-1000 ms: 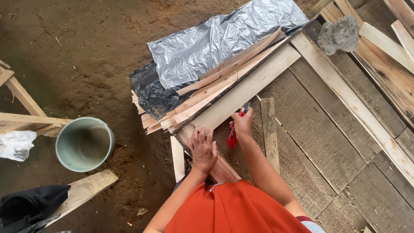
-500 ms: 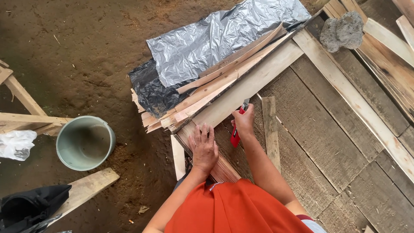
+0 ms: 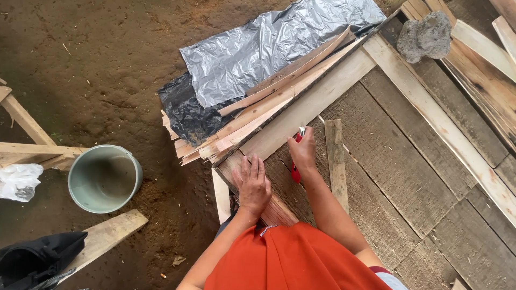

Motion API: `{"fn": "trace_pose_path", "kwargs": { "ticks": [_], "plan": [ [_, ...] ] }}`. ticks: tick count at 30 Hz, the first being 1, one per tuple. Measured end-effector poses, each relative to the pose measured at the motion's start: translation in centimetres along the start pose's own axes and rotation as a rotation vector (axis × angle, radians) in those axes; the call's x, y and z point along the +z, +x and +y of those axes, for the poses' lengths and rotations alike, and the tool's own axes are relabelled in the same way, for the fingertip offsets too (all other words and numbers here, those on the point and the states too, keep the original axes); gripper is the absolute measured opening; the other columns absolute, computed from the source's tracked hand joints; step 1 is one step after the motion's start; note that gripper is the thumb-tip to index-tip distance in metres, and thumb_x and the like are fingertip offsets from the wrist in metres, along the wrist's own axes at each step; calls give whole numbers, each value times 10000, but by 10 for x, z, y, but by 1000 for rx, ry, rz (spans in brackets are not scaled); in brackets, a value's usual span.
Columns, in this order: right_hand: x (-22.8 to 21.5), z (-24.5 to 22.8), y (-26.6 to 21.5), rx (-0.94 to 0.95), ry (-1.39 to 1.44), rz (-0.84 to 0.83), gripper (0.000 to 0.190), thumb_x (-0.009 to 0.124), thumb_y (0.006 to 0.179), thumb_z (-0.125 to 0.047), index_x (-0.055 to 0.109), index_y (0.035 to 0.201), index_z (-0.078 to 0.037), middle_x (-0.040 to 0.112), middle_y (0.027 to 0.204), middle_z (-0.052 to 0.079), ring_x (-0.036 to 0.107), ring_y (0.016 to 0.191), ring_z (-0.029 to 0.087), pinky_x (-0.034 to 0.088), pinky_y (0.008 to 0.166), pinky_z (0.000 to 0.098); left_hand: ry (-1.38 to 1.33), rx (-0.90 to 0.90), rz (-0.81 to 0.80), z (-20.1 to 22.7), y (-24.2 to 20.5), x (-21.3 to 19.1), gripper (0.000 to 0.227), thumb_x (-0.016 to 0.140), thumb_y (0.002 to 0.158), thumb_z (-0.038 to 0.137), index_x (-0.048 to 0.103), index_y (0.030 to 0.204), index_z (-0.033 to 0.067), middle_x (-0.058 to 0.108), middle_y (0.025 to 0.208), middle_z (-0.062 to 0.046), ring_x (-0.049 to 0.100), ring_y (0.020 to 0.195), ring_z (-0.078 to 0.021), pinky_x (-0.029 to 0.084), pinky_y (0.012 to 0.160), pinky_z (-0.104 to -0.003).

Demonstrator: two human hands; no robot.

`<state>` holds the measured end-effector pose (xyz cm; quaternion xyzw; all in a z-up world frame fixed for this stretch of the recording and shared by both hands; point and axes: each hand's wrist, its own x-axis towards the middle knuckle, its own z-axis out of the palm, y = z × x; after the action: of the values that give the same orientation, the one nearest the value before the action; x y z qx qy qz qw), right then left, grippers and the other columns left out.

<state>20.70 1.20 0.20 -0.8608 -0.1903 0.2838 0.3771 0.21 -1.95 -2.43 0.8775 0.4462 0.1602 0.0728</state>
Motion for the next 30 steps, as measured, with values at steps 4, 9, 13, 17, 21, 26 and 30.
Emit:
{"fn": "trace_pose_path", "kwargs": {
  "ticks": [4,9,13,17,21,26,30],
  "plan": [
    [-10,-5,1,60,-17,-30,513,681,896,-184,411,1305,-34,660,858,155,704,574,242,641,514,364,13,5,20,-2,2,4,612,536,876,284,513,1453,81,359,1646,-127,233,1542,-421,223,1103,-735],
    [-26,-40,-26,-120,-317,-232,283,394,1046,-270,478,1234,-76,633,1092,334,662,1014,566,530,814,674,-18,-17,-68,-5,17,-9,610,524,940,323,469,1522,148,320,1665,-77,169,1547,-436,176,1118,-761],
    [-16,-25,-20,-117,-606,-271,313,386,1034,-417,489,1270,-238,660,1138,240,670,1041,527,518,881,665,-17,-20,-142,-8,24,-14,653,517,907,223,424,1551,175,265,1689,-48,124,1548,-444,148,1123,-779],
    [-21,-29,-24,-107,-515,-284,335,305,1059,-410,453,1266,-193,651,1136,280,655,1055,550,505,872,676,-45,-44,-214,-11,23,-14,694,536,891,228,388,1565,161,237,1694,-72,102,1546,-458,120,1125,-792],
    [-18,1,-2,-139,-377,-225,321,401,1034,-316,510,1305,-182,643,1169,267,643,1054,567,517,876,673,-67,-46,-174,-12,21,-7,669,535,911,249,395,1556,141,216,1700,-80,83,1548,-464,106,1120,-798],
    [-25,-6,-3,-174,-542,-128,382,616,969,-337,549,1333,-247,618,1186,178,684,1016,486,562,857,618,-48,-43,-152,-11,21,-5,625,508,949,263,400,1552,138,208,1707,-65,91,1549,-454,109,1124,-790],
    [-14,1,-2,-183,-718,8,339,623,995,-245,556,1327,-258,584,1149,97,729,896,399,607,785,561,-24,-29,-125,-11,21,-3,627,510,956,286,396,1551,128,227,1705,-63,123,1549,-446,112,1129,-785]
  ]
}}
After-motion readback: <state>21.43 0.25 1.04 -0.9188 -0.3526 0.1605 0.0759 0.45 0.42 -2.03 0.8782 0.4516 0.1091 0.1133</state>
